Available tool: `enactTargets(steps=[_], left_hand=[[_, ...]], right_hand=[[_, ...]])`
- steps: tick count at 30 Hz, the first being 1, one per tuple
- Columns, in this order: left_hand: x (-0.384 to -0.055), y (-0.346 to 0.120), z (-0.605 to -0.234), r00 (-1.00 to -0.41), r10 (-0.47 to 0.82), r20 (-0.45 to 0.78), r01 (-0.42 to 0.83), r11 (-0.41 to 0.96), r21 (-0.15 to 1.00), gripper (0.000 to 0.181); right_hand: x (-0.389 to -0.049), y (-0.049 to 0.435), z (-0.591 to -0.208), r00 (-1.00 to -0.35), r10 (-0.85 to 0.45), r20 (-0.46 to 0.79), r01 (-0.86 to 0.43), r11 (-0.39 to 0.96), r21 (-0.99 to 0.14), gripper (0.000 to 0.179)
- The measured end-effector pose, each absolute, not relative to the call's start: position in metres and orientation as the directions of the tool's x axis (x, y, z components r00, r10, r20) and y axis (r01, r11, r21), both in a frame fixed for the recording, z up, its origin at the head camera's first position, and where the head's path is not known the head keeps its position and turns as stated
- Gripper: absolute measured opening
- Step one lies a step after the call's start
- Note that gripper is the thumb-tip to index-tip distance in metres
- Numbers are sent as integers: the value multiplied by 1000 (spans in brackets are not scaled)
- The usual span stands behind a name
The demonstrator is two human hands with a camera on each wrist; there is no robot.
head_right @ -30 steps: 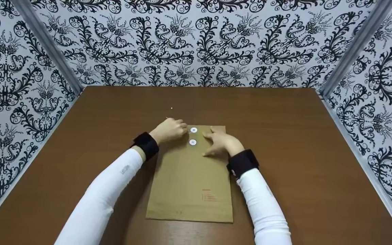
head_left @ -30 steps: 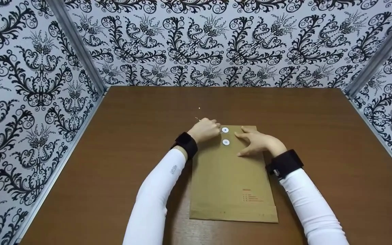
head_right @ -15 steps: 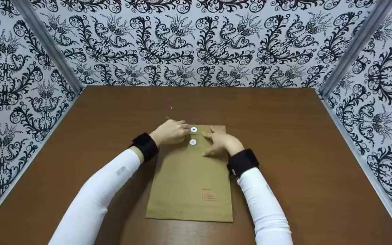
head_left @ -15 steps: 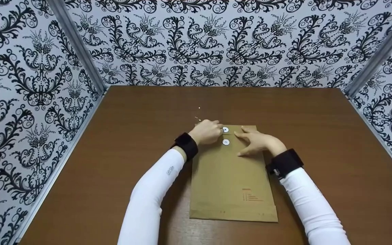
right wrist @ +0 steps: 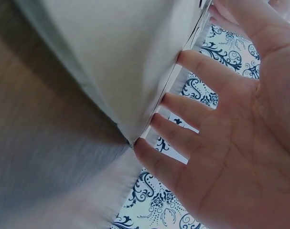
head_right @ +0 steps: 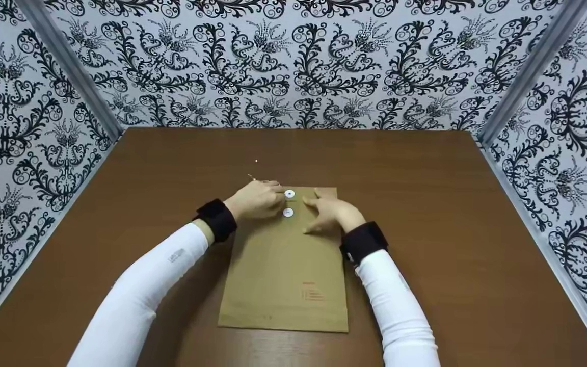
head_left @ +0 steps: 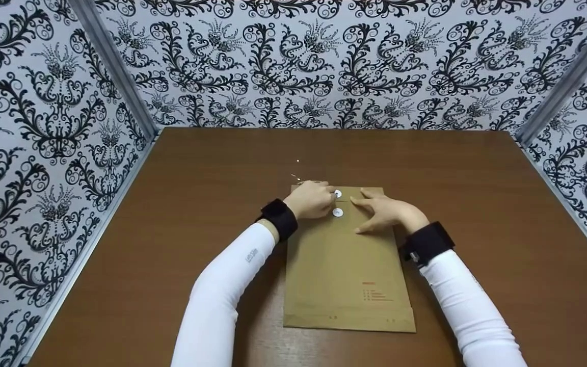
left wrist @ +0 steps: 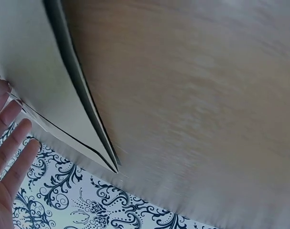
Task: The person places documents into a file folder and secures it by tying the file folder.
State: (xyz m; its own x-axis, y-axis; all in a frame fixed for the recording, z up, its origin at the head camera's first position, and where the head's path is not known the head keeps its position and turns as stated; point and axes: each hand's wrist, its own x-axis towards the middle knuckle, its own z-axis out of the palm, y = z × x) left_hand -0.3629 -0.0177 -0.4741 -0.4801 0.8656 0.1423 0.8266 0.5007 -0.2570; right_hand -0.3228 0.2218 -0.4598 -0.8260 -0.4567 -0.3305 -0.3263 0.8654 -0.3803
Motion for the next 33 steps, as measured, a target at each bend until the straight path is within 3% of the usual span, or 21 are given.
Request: enactTargets(steps=[4,12,20,27,33], left_hand=[[-360,-22,-478,-442,878,183,833,478,-277,12],[-343,-29,-477,-454,877,157,861,477,-179,11],[-322,-39,-477,-416,894,169,877,443,-186,10],[-309,-46,-478,-314,927,205,843,372,-389,11],[-296,-48,-478,-271,944,189,803,330,-496,7]], right_hand=[[-321,222,-460,-828,-458,-325,-330,865,-378,88],[-320,222,-459,-830,-461,-314,-335,862,-380,88],[-319,223,-460,-829,-460,-316,-334,863,-379,89],[-321,222,-458,-821,-476,-315,-345,854,-389,90],[-322,222,-458,-817,-480,-318,-352,853,-385,90]])
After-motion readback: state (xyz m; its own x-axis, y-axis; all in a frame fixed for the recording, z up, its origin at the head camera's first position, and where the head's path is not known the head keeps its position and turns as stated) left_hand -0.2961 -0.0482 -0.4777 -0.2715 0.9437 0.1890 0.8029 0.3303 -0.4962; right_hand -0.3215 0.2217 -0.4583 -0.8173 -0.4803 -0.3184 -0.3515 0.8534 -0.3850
